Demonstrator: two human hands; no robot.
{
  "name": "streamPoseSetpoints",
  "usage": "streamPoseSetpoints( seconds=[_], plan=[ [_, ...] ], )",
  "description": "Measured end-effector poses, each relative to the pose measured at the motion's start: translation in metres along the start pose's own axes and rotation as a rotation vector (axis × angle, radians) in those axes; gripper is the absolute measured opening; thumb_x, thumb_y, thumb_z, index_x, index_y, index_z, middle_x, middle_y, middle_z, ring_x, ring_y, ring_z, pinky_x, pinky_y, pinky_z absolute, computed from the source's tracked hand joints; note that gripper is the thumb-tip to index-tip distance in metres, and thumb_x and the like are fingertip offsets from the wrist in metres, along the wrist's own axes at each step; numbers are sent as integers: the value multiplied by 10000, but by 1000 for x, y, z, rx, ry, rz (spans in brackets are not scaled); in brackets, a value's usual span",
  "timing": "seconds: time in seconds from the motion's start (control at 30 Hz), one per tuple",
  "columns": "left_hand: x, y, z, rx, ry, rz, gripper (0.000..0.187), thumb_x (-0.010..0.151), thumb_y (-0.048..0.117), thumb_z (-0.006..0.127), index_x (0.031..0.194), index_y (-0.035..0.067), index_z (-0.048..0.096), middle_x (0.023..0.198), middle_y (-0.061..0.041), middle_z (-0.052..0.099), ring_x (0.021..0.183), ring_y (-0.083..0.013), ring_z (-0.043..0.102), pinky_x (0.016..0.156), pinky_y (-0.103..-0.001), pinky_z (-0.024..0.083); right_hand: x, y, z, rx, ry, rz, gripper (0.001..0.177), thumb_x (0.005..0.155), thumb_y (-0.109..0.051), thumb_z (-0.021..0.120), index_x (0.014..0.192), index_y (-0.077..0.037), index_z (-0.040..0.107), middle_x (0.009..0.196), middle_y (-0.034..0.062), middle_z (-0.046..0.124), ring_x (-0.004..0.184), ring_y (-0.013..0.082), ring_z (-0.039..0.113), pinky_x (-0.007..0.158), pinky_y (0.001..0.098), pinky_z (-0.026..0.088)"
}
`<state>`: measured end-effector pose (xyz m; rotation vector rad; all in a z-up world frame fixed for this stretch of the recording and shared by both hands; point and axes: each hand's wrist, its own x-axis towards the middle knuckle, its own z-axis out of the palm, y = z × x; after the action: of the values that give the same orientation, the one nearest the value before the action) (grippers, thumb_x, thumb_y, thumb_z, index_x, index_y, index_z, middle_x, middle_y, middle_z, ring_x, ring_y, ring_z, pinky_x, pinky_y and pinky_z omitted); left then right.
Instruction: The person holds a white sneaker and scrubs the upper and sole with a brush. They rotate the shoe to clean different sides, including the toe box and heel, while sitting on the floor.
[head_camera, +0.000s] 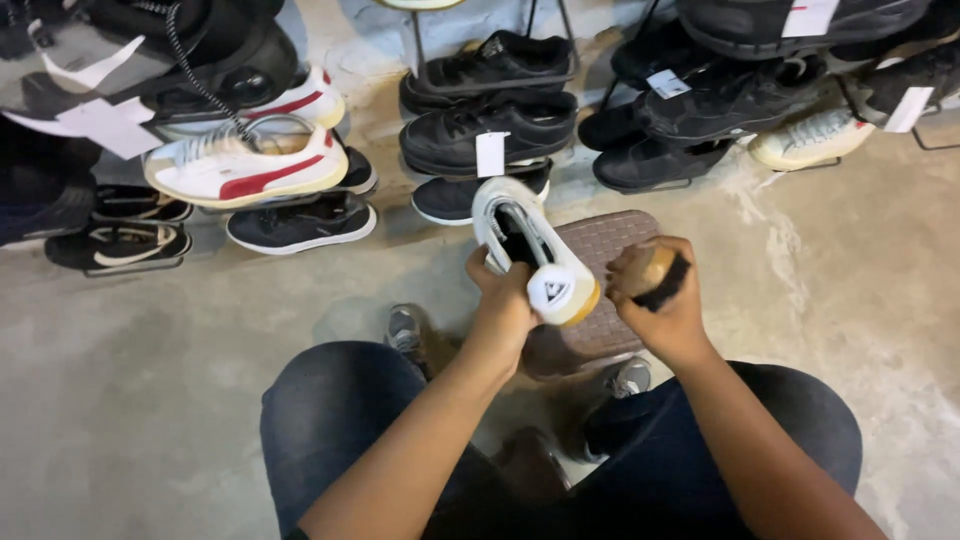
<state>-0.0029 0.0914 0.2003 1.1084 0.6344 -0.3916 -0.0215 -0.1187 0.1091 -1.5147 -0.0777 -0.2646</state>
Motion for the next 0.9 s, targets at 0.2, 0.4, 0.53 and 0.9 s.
streamPoseSetpoints(
  seconds=[0.2,0.4,0.53,0.9],
  plan=[
    [31,-16,-18,-148,87,-133,844,921,268,572,1493,76,-18,1284,-343,398,1079,-495,608,845,-623,583,-6,-44,47,-301,-110,-363,573,621,-64,961,1137,47,737,971,179,630,944,309,624,841,422,482],
    [27,-22,-21,-61,-7,-160,773,954,321,534,1453,55,7,1153,-319,538,852,-438,703,780,-579,593,-2,-47,79,-416,-56,-343,687,664,-101,994,1271,-23,682,1255,193,631,1222,343,631,1024,490,486],
    [14,-6,-22,37,-25,-181,683,981,324,509,1385,88,12,1071,-318,594,723,-466,708,696,-584,618,-7,-41,79,-275,-103,-202,620,662,5,960,1215,20,680,1244,203,707,1237,305,658,1060,451,489],
    [8,46,-59,586,-355,229,566,938,556,516,1220,91,675,873,-166,731,688,-261,742,611,-343,604,26,-38,0,-240,94,-120,717,729,-174,941,1345,19,629,1287,128,656,1175,195,604,1095,387,485]
  ],
)
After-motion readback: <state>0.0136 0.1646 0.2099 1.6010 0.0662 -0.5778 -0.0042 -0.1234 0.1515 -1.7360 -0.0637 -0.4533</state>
